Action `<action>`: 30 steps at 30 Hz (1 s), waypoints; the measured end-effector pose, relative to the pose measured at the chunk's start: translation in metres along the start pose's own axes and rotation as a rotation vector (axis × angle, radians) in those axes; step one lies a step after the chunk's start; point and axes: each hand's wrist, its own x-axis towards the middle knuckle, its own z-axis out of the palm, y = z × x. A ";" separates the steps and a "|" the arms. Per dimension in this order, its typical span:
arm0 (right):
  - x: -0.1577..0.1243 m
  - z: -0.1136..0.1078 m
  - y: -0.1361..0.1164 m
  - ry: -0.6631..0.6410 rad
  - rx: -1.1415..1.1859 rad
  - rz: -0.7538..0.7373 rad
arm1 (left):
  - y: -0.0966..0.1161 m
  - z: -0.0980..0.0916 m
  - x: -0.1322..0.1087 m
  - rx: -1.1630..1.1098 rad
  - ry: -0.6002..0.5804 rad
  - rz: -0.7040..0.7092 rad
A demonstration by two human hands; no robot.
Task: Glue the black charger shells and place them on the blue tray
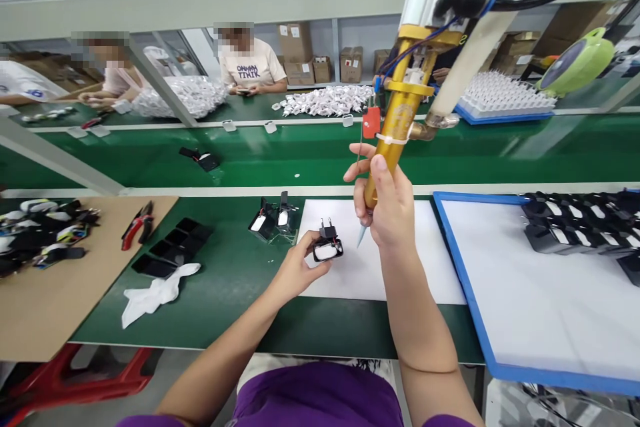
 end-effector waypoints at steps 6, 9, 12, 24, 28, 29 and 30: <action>0.000 -0.001 -0.001 0.026 0.006 -0.011 | -0.025 0.003 0.009 0.232 -0.107 0.027; 0.000 -0.001 -0.002 0.036 0.008 -0.013 | -0.032 -0.003 0.013 0.304 -0.199 0.084; -0.001 -0.001 -0.002 0.055 -0.004 0.003 | -0.032 -0.022 0.010 0.456 -0.036 0.112; 0.000 -0.003 -0.001 0.067 0.006 0.016 | -0.044 -0.057 0.028 0.975 0.240 -0.232; 0.000 -0.002 -0.002 0.062 -0.004 0.012 | -0.042 -0.061 0.012 0.781 0.241 -0.186; 0.000 -0.002 -0.002 0.059 -0.008 0.007 | -0.040 -0.061 0.005 0.729 0.241 -0.168; 0.000 -0.002 -0.002 0.055 -0.014 0.000 | -0.038 -0.060 -0.002 0.683 0.243 -0.154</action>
